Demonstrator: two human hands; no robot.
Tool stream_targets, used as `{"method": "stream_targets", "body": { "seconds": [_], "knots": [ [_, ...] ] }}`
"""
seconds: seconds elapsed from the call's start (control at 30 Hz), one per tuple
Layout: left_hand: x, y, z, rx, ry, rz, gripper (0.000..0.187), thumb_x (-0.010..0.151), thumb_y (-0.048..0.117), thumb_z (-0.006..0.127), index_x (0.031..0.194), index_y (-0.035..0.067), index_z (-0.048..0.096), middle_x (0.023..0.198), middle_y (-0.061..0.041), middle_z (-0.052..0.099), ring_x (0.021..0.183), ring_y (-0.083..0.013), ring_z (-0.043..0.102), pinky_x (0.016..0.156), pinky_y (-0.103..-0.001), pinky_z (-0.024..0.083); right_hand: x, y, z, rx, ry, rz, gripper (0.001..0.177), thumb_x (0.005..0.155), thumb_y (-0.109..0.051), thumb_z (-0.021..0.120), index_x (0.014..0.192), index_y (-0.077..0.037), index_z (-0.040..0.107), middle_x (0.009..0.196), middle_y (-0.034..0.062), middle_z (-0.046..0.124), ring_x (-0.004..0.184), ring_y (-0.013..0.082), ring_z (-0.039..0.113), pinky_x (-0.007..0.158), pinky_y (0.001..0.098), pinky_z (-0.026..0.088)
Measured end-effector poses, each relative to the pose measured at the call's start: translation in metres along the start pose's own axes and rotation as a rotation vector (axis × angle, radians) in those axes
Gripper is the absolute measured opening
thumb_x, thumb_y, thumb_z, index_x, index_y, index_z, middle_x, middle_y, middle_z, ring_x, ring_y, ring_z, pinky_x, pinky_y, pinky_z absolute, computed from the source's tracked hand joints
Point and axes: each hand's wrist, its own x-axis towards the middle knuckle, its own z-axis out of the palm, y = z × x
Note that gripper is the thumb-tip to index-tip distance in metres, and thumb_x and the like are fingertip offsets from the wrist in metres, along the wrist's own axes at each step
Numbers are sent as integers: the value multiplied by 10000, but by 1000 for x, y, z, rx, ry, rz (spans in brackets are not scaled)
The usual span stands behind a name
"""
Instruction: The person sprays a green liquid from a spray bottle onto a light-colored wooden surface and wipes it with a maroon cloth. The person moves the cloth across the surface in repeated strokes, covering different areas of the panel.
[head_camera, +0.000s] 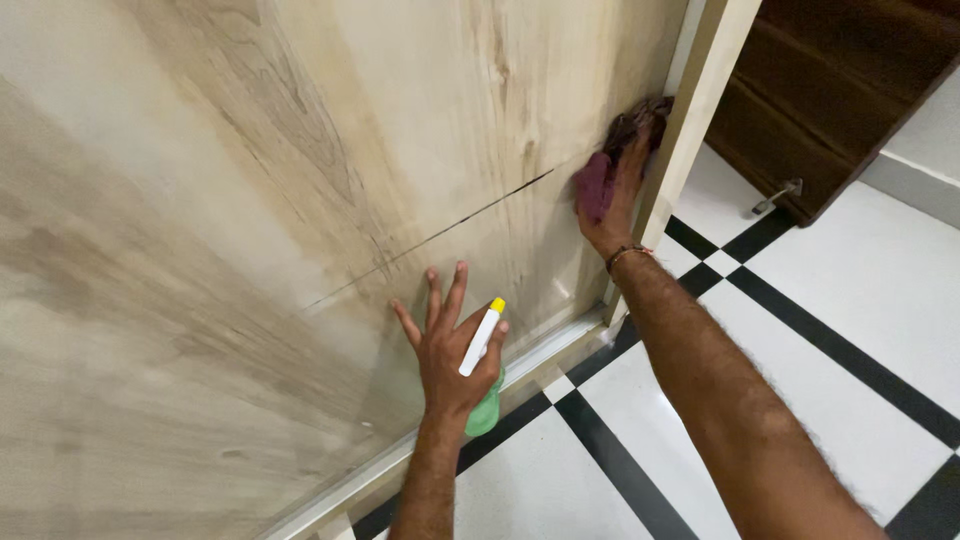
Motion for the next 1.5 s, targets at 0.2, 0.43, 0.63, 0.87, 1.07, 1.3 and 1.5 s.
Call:
{"method": "stream_targets", "body": {
  "seconds": [0.2,0.43,0.63,0.87,1.07,1.3,1.5],
  "knots": [
    [-26,1,14,-329,76,-194,295,945,262,704,1139,44,749,1236,-105,746,1187,-299,686,1157,-537,396,-18,16,11,52,48,34,1088,883,-23,632,1688,-29,-101,1789,208,-40,1686,376,24,1402,443,76],
    [-28,18,23,-611,78,-404,260,955,232,699,1066,5,761,884,-116,787,784,-202,755,706,-317,584,-28,8,5,78,-23,131,1006,852,-79,590,1625,52,-41,1708,297,23,1595,439,71,1316,464,81],
    [-29,26,36,-760,66,-429,270,982,230,672,1057,-19,743,876,-112,780,775,-186,780,718,-305,621,-34,6,1,23,-53,159,863,1065,-209,562,1646,79,-7,1735,307,53,1631,449,103,1353,468,115],
    [-34,24,49,-815,31,-446,284,975,223,669,1091,-26,742,934,-129,773,721,-176,748,608,-300,649,-47,0,3,52,-31,133,895,1021,-205,575,1629,83,-15,1717,326,61,1611,471,123,1337,454,137],
    [-39,19,53,-822,15,-444,285,974,228,669,1093,-21,739,969,-130,776,739,-161,750,563,-290,653,-55,-8,4,53,-86,280,888,1041,-224,566,1632,60,-32,1707,332,77,1593,464,148,1316,457,144],
    [-46,10,59,-774,-5,-478,284,975,238,683,1076,-20,744,924,-119,786,596,-143,697,536,-275,584,-65,-1,7,56,-100,280,922,1023,-224,594,1634,41,-44,1713,313,91,1592,438,190,1333,429,168],
    [-46,5,64,-750,-15,-465,267,982,228,688,1089,-7,752,859,-119,762,610,-141,697,531,-274,586,-76,8,9,15,-118,201,1068,851,-122,652,1603,68,-82,1684,350,39,1562,481,152,1294,452,146]
  ]
}}
